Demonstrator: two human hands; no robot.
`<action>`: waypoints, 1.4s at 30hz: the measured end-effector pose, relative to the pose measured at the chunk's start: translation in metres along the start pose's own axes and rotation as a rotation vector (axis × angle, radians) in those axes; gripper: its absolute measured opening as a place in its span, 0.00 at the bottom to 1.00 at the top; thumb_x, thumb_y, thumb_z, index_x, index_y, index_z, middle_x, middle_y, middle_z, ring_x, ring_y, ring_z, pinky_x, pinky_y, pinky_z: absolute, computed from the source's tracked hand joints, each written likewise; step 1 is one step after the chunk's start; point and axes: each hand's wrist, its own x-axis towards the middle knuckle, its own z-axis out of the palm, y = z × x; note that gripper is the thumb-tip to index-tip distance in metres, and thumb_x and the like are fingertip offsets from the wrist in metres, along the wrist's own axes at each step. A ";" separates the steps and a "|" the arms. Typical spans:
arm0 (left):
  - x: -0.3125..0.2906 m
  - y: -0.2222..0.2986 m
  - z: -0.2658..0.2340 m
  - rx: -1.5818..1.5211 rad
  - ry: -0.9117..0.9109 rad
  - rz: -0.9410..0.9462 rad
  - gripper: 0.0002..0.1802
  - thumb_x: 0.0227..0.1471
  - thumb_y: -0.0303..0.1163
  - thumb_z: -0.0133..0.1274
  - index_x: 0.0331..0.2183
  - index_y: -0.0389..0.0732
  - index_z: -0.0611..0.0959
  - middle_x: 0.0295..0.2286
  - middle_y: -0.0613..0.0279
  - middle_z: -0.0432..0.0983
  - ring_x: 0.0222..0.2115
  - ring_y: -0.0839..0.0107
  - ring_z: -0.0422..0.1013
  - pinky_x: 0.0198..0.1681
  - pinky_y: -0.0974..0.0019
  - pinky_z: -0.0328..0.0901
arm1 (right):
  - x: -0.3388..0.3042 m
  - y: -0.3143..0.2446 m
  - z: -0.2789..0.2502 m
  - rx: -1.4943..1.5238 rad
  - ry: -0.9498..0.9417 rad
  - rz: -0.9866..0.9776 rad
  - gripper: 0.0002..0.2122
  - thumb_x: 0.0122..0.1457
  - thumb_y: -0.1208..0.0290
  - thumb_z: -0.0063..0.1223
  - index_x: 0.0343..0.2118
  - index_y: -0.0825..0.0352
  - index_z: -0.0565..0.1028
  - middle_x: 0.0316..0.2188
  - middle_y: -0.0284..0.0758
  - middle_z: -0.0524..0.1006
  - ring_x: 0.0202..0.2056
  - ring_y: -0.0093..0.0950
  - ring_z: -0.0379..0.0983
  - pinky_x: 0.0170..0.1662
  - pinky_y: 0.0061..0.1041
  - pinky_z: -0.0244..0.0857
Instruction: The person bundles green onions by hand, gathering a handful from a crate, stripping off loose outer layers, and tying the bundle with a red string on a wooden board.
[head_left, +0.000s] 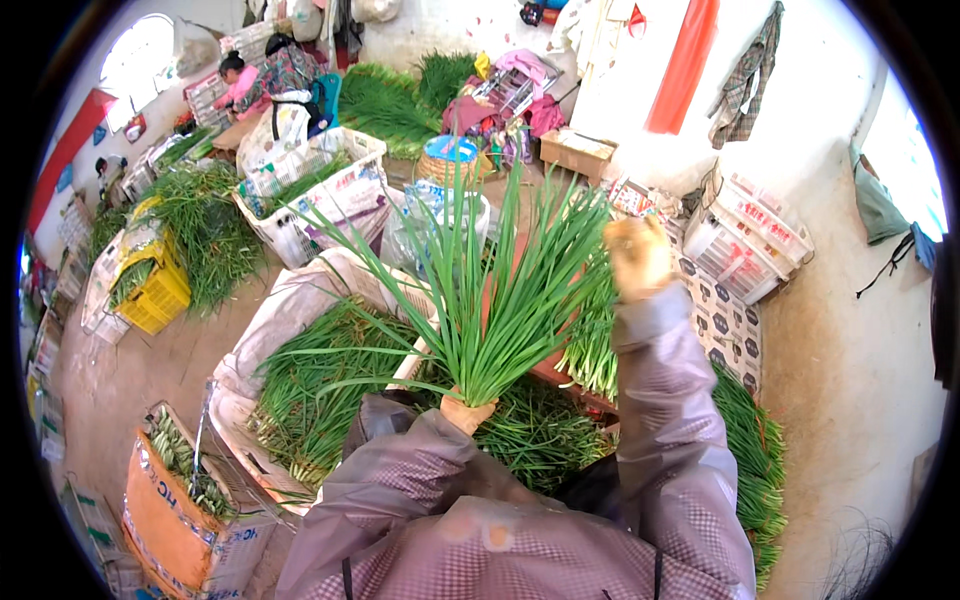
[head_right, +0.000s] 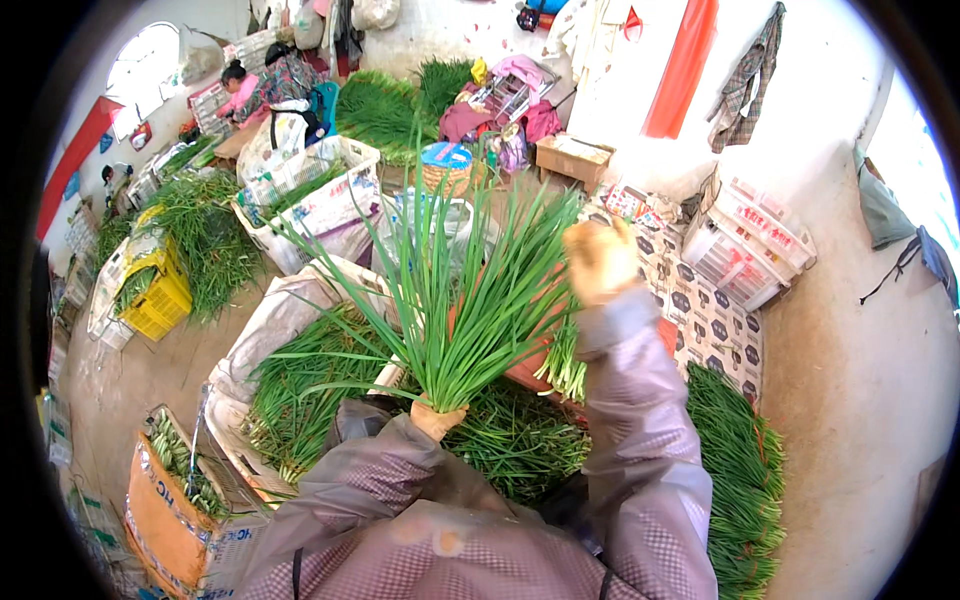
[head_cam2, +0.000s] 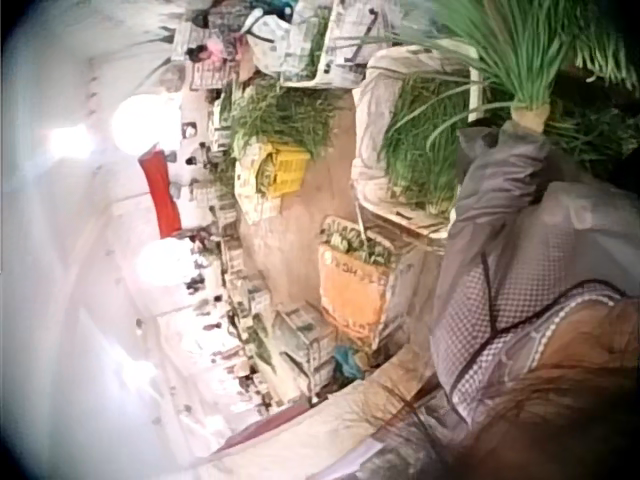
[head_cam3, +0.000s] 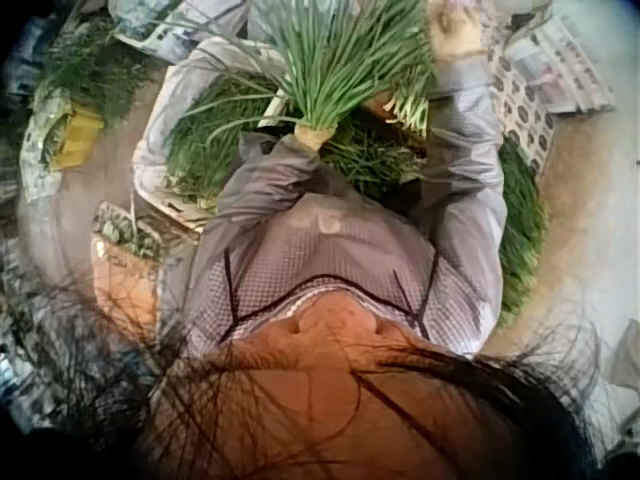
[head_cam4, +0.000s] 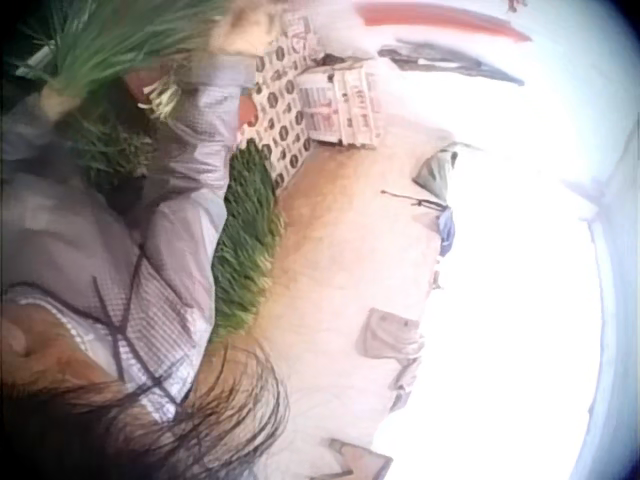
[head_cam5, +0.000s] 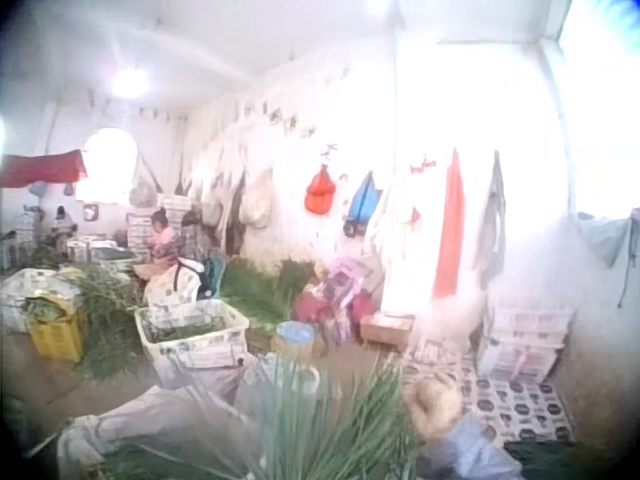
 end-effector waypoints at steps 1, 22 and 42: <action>-0.003 -0.005 -0.002 -0.064 0.000 0.052 0.19 0.41 0.21 0.59 0.40 0.36 0.77 0.33 0.62 0.77 0.34 0.72 0.72 0.40 0.67 0.67 | 0.005 -0.006 -0.027 0.403 0.053 0.136 0.10 0.60 0.67 0.44 0.29 0.68 0.73 0.29 0.41 0.76 0.33 0.33 0.74 0.53 0.40 0.58; -0.023 -0.020 -0.004 -1.373 -0.327 -0.247 0.20 0.52 0.20 0.46 0.49 0.35 0.69 0.45 0.50 0.70 0.44 0.58 0.69 0.48 0.56 0.64 | 0.046 -0.127 -0.018 -0.375 -0.659 -0.472 0.30 0.46 0.56 0.53 0.53 0.64 0.67 0.54 0.45 0.64 0.60 0.39 0.53 0.64 0.44 0.37; -0.046 0.001 -0.010 -0.130 -0.084 0.052 0.19 0.40 0.22 0.60 0.39 0.37 0.77 0.33 0.62 0.77 0.34 0.70 0.74 0.39 0.68 0.69 | -0.008 -0.123 -0.136 1.426 -0.973 -0.132 0.18 0.63 0.62 0.38 0.46 0.72 0.70 0.35 0.40 0.75 0.37 0.29 0.73 0.40 0.24 0.68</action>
